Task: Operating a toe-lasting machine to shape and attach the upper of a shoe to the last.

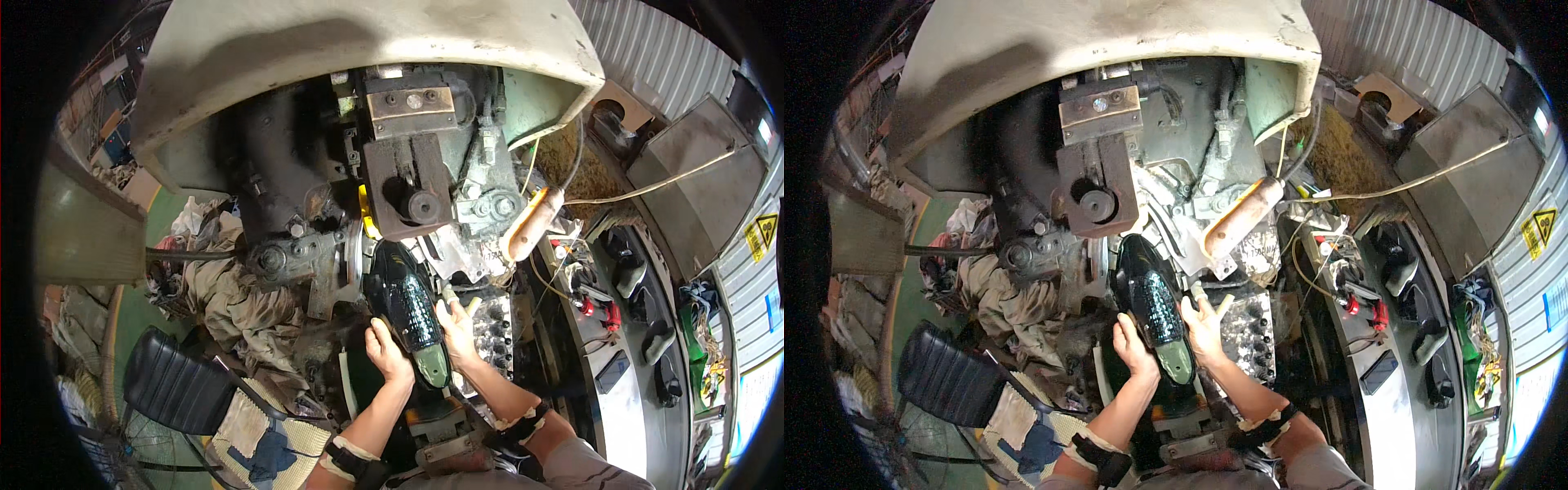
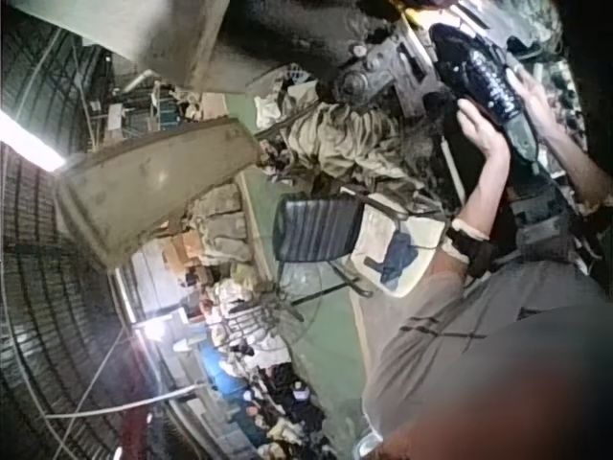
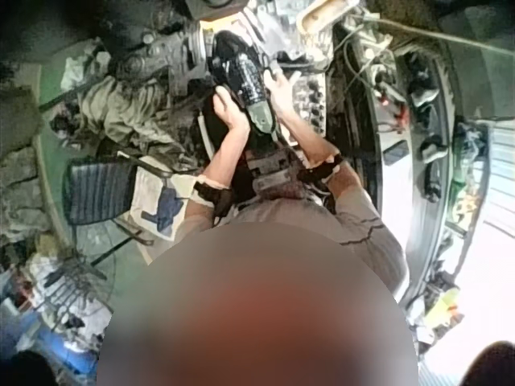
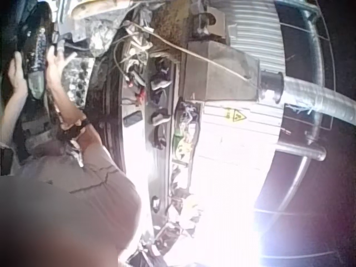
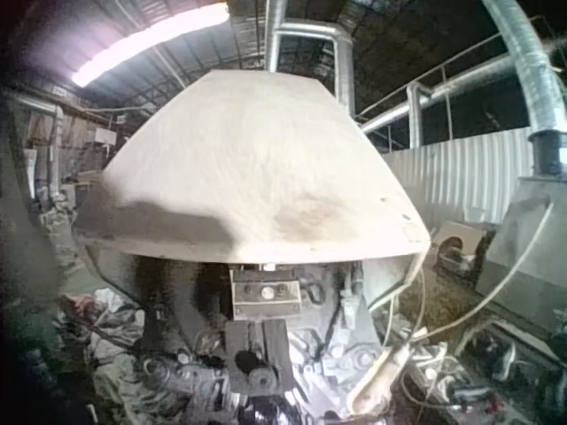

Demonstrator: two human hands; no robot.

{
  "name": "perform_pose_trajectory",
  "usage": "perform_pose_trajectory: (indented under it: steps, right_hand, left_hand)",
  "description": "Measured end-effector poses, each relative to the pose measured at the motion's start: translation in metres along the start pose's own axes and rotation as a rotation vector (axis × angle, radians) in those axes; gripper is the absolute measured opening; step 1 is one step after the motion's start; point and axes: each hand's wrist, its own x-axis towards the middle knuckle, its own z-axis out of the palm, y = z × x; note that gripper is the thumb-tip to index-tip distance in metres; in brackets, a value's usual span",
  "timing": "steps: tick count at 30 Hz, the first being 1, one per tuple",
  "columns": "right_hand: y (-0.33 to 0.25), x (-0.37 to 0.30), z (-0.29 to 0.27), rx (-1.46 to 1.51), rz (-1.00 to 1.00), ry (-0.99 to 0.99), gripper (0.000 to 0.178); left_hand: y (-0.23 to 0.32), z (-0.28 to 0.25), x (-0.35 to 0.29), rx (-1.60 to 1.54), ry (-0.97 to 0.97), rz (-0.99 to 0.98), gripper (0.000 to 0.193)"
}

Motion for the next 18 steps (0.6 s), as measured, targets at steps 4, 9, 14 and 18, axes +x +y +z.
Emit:
perform_pose_trajectory:
  steps: [4,9,14,18]
  right_hand:
    - [0.004,-0.002,-0.003,0.042,0.079,-0.03,0.034]
    - [0.002,-0.003,-0.005,0.046,0.067,-0.08,0.039]
    - [-0.006,-0.005,-0.004,0.027,0.176,-0.036,0.039]
    - [-0.013,-0.01,-0.002,-0.01,0.215,-0.003,0.038]
  left_hand:
    - [0.0,-0.001,-0.004,0.14,0.016,0.078,0.036]
    - [0.006,0.003,-0.01,0.066,0.013,0.057,0.038]
    - [0.014,0.002,-0.011,0.031,0.025,-0.056,0.035]
    - [0.02,0.0,-0.013,-0.19,-0.076,-0.148,0.03]
